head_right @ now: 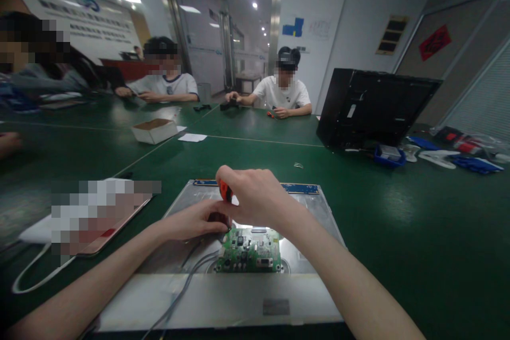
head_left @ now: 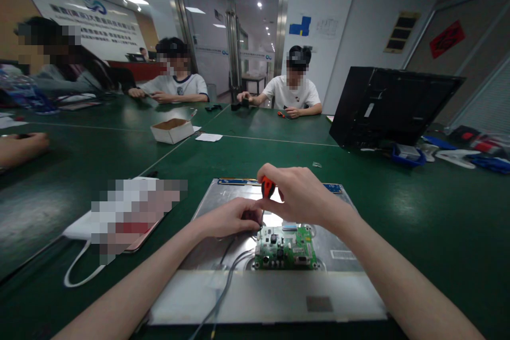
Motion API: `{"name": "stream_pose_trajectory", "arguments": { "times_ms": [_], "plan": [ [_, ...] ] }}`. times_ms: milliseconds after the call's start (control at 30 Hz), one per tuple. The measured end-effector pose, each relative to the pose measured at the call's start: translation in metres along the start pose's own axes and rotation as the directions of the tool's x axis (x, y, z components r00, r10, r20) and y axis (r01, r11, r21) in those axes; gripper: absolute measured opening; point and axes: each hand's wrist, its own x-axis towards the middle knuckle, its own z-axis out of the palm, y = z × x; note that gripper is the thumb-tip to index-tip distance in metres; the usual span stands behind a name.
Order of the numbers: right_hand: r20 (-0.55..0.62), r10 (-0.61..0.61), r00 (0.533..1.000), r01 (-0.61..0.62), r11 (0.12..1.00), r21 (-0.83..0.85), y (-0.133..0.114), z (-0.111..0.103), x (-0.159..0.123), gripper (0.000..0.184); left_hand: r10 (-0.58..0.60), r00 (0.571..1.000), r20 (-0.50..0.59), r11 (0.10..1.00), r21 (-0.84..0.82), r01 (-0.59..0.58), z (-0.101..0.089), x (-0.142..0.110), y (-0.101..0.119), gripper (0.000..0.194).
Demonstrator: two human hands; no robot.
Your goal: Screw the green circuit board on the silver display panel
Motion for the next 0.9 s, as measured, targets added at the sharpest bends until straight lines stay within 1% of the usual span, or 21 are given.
{"name": "stream_pose_trajectory", "arguments": {
  "times_ms": [67,200,367,467,533,600,667,767,833,900],
  "plan": [
    [0.008,0.001,1.000,-0.001,1.000,0.027,-0.0009,-0.0054,-0.0024,0.018,0.004,1.000,-0.001,1.000,0.012,-0.004,-0.0005,0.0002,0.0000,0.013],
    [0.021,-0.026,0.999,0.026,0.999,0.041,-0.0011,-0.0111,-0.0045,0.023,-0.004,1.000,-0.004,1.000,0.029,0.004,-0.0018,0.0000,0.0022,0.013],
    [0.013,0.026,1.000,-0.026,0.999,-0.030,-0.0015,-0.0077,-0.0018,0.021,-0.016,1.000,0.006,1.000,0.018,0.016,-0.0017,-0.0008,0.0037,0.012],
    [0.000,0.018,1.000,-0.018,0.997,-0.071,-0.0008,-0.0049,-0.0005,0.014,-0.014,1.000,0.008,1.000,0.004,0.014,-0.0007,-0.0014,0.0025,0.012],
    [-0.006,0.007,1.000,-0.007,0.996,-0.087,-0.0006,-0.0044,-0.0004,0.015,-0.009,1.000,0.004,1.000,-0.005,0.009,-0.0001,-0.0016,0.0017,0.012],
    [0.000,-0.001,1.000,0.001,0.997,-0.072,-0.0012,-0.0057,-0.0013,0.015,-0.003,1.000,0.001,1.000,-0.006,0.003,0.0001,-0.0016,0.0012,0.013],
    [0.012,-0.015,1.000,0.015,1.000,-0.018,-0.0025,-0.0082,-0.0028,0.014,0.005,1.000,-0.002,1.000,-0.007,-0.005,-0.0001,-0.0012,0.0009,0.014],
    [0.028,-0.022,0.999,0.021,0.998,0.051,-0.0046,-0.0115,-0.0047,0.019,0.016,1.000,-0.004,1.000,-0.013,-0.016,-0.0009,-0.0006,0.0001,0.014],
    [0.033,-0.013,0.999,0.012,0.999,0.046,-0.0051,-0.0119,-0.0047,0.018,0.013,1.000,-0.003,1.000,-0.006,-0.013,-0.0013,-0.0005,-0.0002,0.013],
    [0.028,0.008,1.000,-0.008,1.000,-0.002,-0.0047,-0.0108,-0.0037,0.012,0.003,1.000,-0.006,1.000,0.016,-0.003,-0.0015,-0.0008,-0.0002,0.011]
  ]
}}
